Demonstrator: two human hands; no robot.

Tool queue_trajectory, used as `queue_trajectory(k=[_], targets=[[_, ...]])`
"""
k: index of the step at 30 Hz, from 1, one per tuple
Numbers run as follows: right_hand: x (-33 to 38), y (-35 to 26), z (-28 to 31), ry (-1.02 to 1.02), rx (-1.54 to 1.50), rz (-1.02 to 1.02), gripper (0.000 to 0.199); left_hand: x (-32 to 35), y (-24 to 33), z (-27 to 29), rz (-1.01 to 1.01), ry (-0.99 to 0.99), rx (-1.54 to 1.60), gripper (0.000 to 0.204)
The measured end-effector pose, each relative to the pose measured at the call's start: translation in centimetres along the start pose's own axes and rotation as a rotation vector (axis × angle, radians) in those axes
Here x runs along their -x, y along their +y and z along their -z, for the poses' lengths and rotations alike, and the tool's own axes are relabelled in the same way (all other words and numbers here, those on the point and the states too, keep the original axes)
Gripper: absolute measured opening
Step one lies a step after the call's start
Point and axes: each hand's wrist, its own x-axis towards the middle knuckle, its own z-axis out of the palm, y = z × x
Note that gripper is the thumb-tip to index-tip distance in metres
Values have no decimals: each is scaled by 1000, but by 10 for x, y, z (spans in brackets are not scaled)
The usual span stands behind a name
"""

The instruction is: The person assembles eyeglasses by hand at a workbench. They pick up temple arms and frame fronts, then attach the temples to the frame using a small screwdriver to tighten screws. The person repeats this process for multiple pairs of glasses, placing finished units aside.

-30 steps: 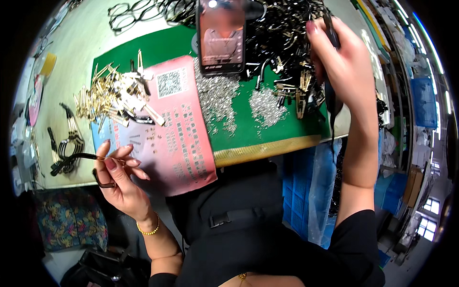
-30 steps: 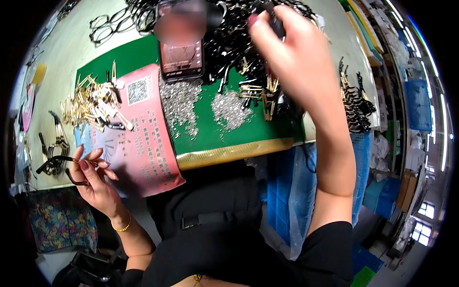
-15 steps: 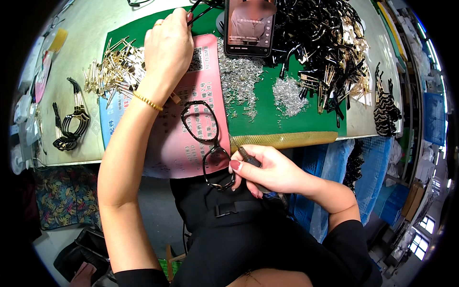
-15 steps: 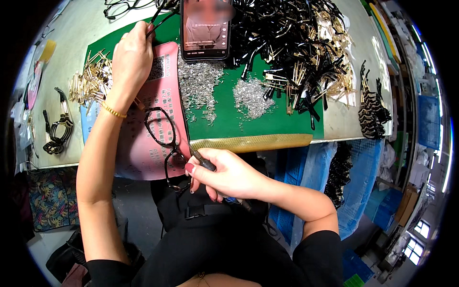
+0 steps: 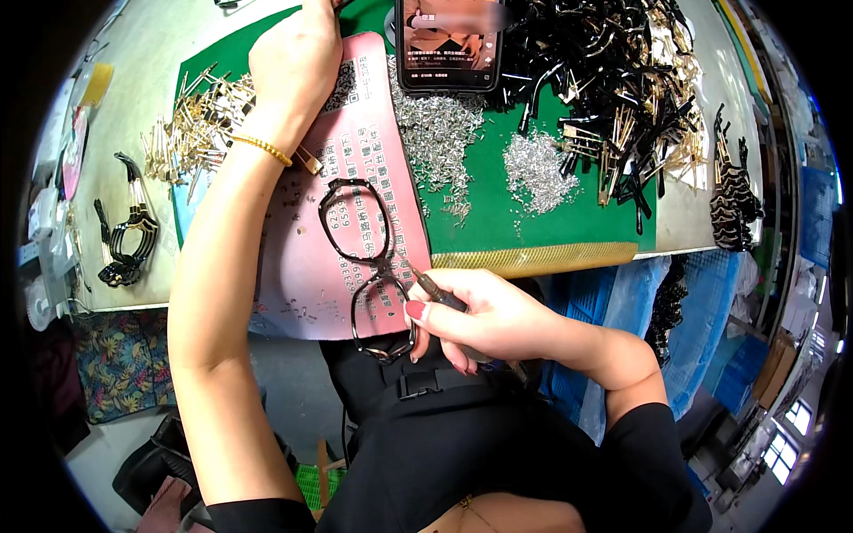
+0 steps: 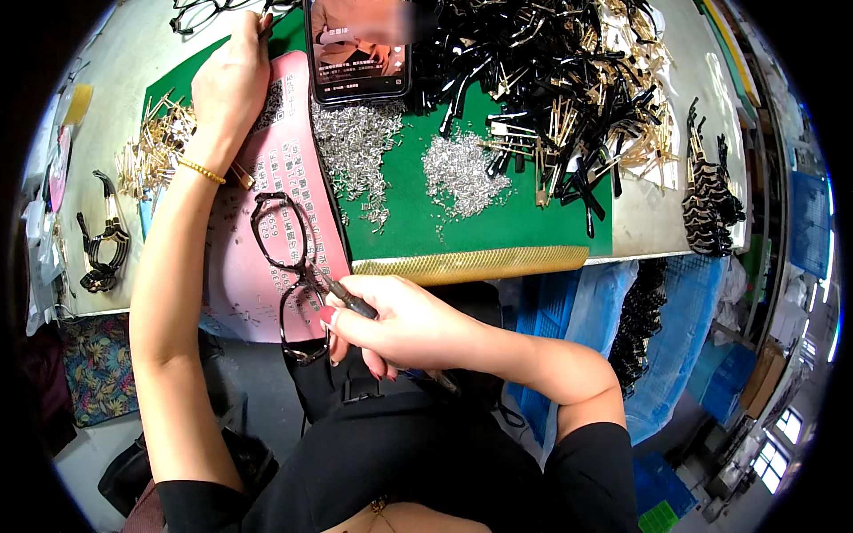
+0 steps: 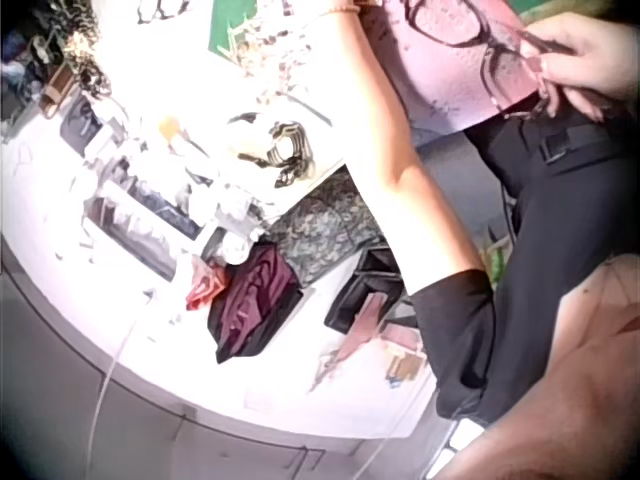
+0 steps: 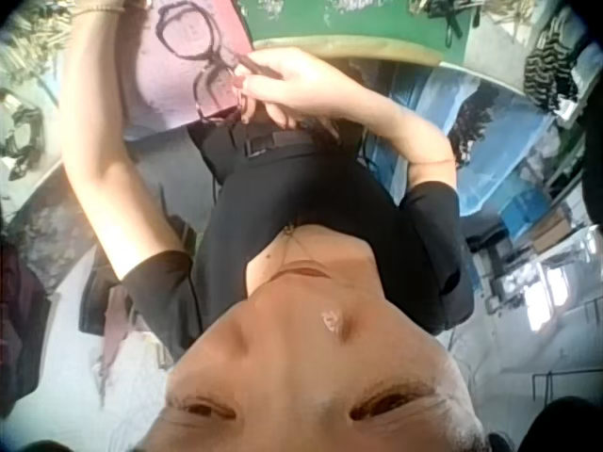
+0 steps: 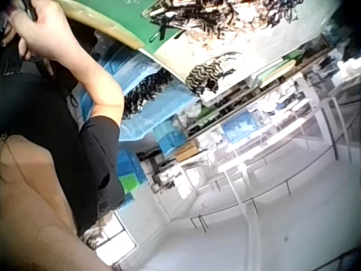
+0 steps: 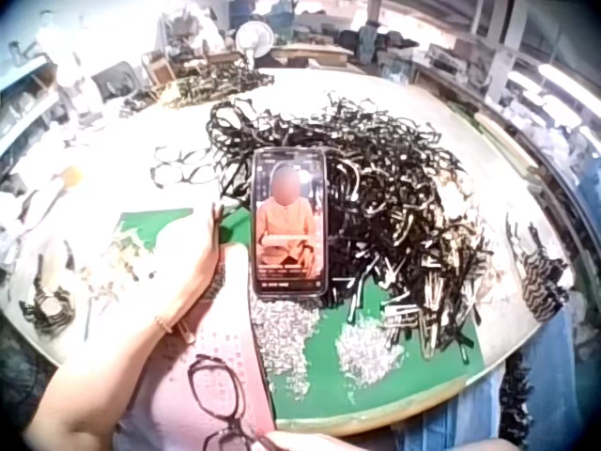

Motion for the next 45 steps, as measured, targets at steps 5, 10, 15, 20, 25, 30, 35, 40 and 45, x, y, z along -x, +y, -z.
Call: queue_trajectory(k=[5,10,15,20,25,30,35,40,45], targets=[[-3,2,-4,11,-52,2,22,2,0,57,50,171,390,25],[39,-1,2,278,686,297,19,81,36,149,354,-74,991,31],[62,-15,12,732,1450,480,31,162,61,132,297,-135,1037,23],[61,-15,26,736,1657,362,51,184,83,133,356,-115,818,23],[54,-15,26,711,1731,365,59,171,98,134,431,-50,785,17],[47,-18,21,714,1819,321,63,167,92,138,351,-269,742,24],[55,-21,22,703,1685,327,61,171,86,142,486,-208,993,24],[56,-13,32,755,1631,385,51,151,79,129,499,-5,1130,22],[53,-18,27,734,1670,385,50,137,74,131,621,126,1219,29]])
